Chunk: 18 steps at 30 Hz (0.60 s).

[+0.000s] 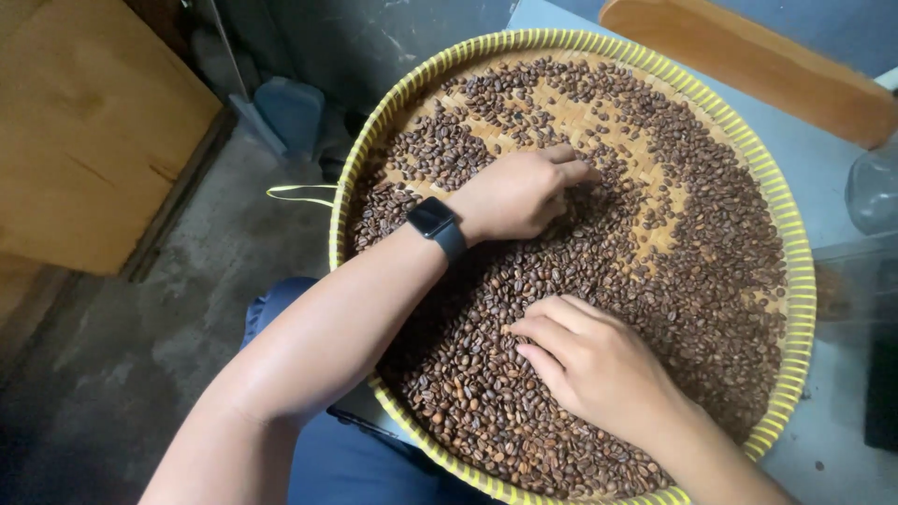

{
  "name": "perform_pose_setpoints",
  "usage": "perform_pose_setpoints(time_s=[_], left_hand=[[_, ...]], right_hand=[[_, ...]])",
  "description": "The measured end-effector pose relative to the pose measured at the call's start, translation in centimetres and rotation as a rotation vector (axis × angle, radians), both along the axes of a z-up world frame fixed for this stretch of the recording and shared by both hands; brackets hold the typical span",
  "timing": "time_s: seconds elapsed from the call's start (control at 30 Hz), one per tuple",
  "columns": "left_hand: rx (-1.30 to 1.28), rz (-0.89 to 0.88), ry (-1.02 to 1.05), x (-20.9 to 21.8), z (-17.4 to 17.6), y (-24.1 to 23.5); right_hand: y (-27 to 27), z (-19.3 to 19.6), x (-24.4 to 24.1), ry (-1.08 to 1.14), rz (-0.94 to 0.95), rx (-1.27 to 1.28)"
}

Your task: The person sorts roasted coffee beans in a large woven basket by hand, picking out specific beans and placing them into a small container on the table. The hands continuously sift through the beans to separate them.

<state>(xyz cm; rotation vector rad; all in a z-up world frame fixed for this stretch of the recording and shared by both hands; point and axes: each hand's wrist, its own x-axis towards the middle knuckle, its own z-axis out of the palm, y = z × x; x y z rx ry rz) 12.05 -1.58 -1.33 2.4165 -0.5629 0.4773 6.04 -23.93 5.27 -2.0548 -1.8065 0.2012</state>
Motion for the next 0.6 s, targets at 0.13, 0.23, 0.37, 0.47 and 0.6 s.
perform_pose_setpoints(time_s=[0.13,0.23,0.37,0.47,0.6], left_hand=[[0.04,0.054,0.04,0.3,-0.5,0.0],[0.049,0.063,0.088,0.5,-0.9,0.1],[0.083,0.076,0.068,0.7,-0.6,0.1],[0.091,0.085,0.065,0.7,-0.5,0.2],[0.096,0.088,0.044,0.6,-0.5,0.2]], right_hand=[[0.9,-2.4,-0.3,-0.083,0.04,-0.013],[0.8,-3.3,-0.7,-0.065,-0.011,-0.037],[0.9,-3.4,-0.9,-0.065,-0.069,-0.014],[1.1,-3.2,-0.9,-0.086,-0.054,-0.043],[1.3,-3.2,-0.9,-0.084,-0.001,-0.05]])
